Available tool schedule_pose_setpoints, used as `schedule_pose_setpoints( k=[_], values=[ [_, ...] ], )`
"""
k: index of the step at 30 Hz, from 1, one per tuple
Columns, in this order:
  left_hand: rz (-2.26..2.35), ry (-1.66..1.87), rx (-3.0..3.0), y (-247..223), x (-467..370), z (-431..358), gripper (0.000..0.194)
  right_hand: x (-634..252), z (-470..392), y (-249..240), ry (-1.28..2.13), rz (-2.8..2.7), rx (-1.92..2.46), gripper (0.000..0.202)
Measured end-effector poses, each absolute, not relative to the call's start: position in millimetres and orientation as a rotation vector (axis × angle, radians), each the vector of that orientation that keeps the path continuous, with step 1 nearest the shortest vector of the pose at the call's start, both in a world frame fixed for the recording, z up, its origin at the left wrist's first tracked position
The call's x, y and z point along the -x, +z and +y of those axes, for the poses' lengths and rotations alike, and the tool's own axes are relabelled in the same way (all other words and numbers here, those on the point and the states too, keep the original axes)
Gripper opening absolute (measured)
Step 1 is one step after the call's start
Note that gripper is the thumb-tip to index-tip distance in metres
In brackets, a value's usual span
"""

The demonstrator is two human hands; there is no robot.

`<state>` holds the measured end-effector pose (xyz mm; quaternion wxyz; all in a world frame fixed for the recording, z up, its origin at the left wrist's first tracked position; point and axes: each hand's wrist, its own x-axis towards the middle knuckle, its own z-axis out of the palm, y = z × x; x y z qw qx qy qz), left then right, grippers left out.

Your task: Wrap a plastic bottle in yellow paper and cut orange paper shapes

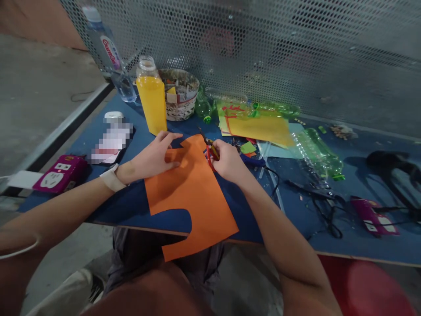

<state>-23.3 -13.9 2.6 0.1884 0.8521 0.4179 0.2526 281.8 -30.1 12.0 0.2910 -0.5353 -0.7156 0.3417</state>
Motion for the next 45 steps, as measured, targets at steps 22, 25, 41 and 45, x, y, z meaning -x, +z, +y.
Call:
schedule_pose_setpoints(
  k=[22,25,41,45],
  values=[
    [0.932,0.567,-2.059,13,41,-1,0.066,-257,-41,26,1.047,-1.736,1.140,0.032],
    [0.967,0.535,-2.025,18,40,-1,0.075,-259,-41,29,1.031,-1.723,1.123,0.031],
    [1.314,1.291,-2.344,22,35,-3,0.012,-261,-54,21,0.229,-1.689,0.890,0.034],
    [1.175,1.667,-2.231,30,48,10,0.039,-244,-72,22,0.383,-1.860,0.927,0.043]
  ],
)
